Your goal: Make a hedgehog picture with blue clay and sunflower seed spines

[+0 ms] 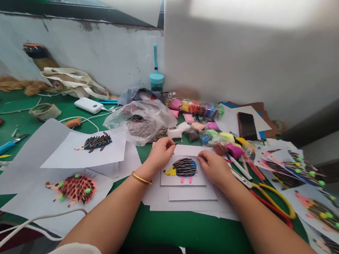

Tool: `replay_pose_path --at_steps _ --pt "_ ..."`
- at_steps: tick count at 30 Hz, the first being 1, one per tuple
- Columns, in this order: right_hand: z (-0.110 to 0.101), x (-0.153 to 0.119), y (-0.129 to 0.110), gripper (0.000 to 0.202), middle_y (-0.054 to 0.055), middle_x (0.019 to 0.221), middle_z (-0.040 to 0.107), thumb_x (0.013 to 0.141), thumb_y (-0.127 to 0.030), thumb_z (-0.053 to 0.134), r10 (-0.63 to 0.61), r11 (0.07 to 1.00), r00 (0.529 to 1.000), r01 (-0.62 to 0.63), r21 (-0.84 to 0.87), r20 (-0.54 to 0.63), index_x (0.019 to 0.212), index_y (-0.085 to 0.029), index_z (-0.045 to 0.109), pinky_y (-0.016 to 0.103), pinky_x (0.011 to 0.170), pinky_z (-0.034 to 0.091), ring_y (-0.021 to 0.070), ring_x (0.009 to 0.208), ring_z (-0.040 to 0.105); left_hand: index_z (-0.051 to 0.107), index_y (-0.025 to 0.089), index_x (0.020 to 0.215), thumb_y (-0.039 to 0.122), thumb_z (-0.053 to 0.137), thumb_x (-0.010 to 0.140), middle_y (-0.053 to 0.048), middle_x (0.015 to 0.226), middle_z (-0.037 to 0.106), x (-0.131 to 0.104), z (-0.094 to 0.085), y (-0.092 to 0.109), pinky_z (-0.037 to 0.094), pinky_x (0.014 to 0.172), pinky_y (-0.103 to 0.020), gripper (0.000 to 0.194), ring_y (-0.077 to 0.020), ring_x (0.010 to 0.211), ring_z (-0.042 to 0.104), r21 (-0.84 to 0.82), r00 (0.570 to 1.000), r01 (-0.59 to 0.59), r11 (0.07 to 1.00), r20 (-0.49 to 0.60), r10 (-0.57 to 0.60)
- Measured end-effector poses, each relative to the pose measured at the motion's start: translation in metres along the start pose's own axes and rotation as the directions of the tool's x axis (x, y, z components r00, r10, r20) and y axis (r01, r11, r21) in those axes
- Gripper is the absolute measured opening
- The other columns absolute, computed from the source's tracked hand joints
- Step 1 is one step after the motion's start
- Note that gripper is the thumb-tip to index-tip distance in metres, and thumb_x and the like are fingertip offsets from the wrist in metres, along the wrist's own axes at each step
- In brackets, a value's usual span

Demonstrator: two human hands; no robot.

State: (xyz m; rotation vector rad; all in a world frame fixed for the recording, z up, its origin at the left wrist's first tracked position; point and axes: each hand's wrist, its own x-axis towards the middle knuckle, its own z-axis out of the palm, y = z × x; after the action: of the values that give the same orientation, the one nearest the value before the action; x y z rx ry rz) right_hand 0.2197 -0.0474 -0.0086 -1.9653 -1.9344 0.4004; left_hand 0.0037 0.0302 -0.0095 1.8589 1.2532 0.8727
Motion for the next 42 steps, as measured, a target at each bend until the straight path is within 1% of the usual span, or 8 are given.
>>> replay_pose_path --at_steps 8,15,21,26,29,33,37,42 --pt "0.001 0.003 0.004 0.017 0.005 0.086 0.071 0.092 -0.027 0.048 0.028 0.999 1.0 -0.029 0.038 0.013 0.09 -0.023 0.065 0.032 0.07 0.042 0.0234 0.083 0.064 0.056 0.018 0.081 0.024 0.057 0.083 0.003 0.066 0.058 -0.009 0.005 0.011 0.047 0.059 -0.025 0.006 -0.0119 0.058 0.059 -0.231 0.998 -0.008 0.973 0.059 0.022" --pt "-0.006 -0.006 -0.002 0.024 0.007 0.094 0.068 0.09 -0.032 0.059 -0.244 0.921 0.928 0.313 0.234 -0.282 0.11 -0.02 0.065 0.037 0.083 0.046 0.023 0.089 0.06 0.062 0.018 0.085 0.019 0.058 0.084 -0.002 0.083 0.063 -0.021 0.008 0.023 0.047 0.071 -0.027 0.004 -0.0139 0.076 0.059 -0.12 0.971 -0.227 0.967 0.046 0.234" --pt "-0.008 -0.017 -0.021 0.004 0.001 0.079 0.066 0.087 -0.026 0.064 -0.24 0.804 0.929 0.354 0.479 -0.283 0.085 -0.023 0.066 0.03 0.07 0.046 0.0172 0.075 0.058 0.063 0.018 0.08 0.017 0.059 0.086 -0.001 0.078 0.062 -0.034 0.008 0.04 0.045 0.071 -0.026 0.007 -0.0138 0.076 0.056 -0.072 0.907 -0.383 0.921 0.157 0.39" --pt "-0.007 -0.017 -0.019 0.001 0.003 0.089 0.07 0.084 -0.023 0.062 -0.148 0.753 0.949 0.291 0.591 -0.279 0.083 -0.023 0.061 0.031 0.071 0.046 0.0173 0.078 0.06 0.066 0.018 0.085 0.017 0.061 0.086 -0.001 0.081 0.065 -0.031 0.008 0.036 0.047 0.073 -0.026 0.005 -0.014 0.078 0.059 -0.129 0.902 -0.374 0.918 0.18 0.393" --pt "-0.008 -0.018 -0.013 0.003 0.003 0.088 0.07 0.083 -0.022 0.059 -0.063 0.745 0.972 0.196 0.638 -0.225 0.081 -0.022 0.057 0.031 0.069 0.047 0.0168 0.074 0.06 0.068 0.019 0.093 0.016 0.06 0.086 -0.002 0.089 0.068 -0.026 0.008 0.026 0.05 0.077 -0.028 0.011 -0.0147 0.083 0.062 -0.12 0.933 -0.327 0.937 0.117 0.34" --pt "-0.013 -0.015 -0.004 0.003 0.0 0.075 0.064 0.081 -0.024 0.059 -0.059 0.845 0.987 0.128 0.519 -0.148 0.08 -0.022 0.057 0.028 0.061 0.044 0.0158 0.067 0.057 0.07 0.019 0.098 0.022 0.061 0.086 -0.004 0.095 0.068 -0.015 0.008 0.008 0.052 0.081 -0.031 0.016 -0.0165 0.087 0.064 -0.092 0.981 -0.194 0.977 0.013 0.196" --pt "-0.014 -0.011 0.005 0.013 0.003 0.084 0.07 0.084 -0.027 0.055 -0.103 0.914 0.99 0.132 0.384 -0.094 0.086 -0.022 0.066 0.031 0.069 0.047 0.019 0.077 0.062 0.07 0.018 0.099 0.022 0.061 0.084 -0.004 0.093 0.068 -0.004 0.005 -0.004 0.053 0.082 -0.033 0.018 -0.0173 0.086 0.064 -0.032 0.996 -0.083 0.996 -0.041 0.082" --pt "-0.007 -0.007 0.014 0.018 0.005 0.094 0.073 0.084 -0.027 0.055 -0.1 0.946 0.988 0.131 0.295 -0.116 0.09 -0.022 0.072 0.035 0.08 0.05 0.0216 0.088 0.066 0.072 0.019 0.1 0.018 0.057 0.085 -0.004 0.095 0.067 0.001 -0.001 -0.008 0.051 0.091 -0.035 0.021 -0.0191 0.093 0.062 0.119 0.995 -0.078 0.99 -0.048 0.084"
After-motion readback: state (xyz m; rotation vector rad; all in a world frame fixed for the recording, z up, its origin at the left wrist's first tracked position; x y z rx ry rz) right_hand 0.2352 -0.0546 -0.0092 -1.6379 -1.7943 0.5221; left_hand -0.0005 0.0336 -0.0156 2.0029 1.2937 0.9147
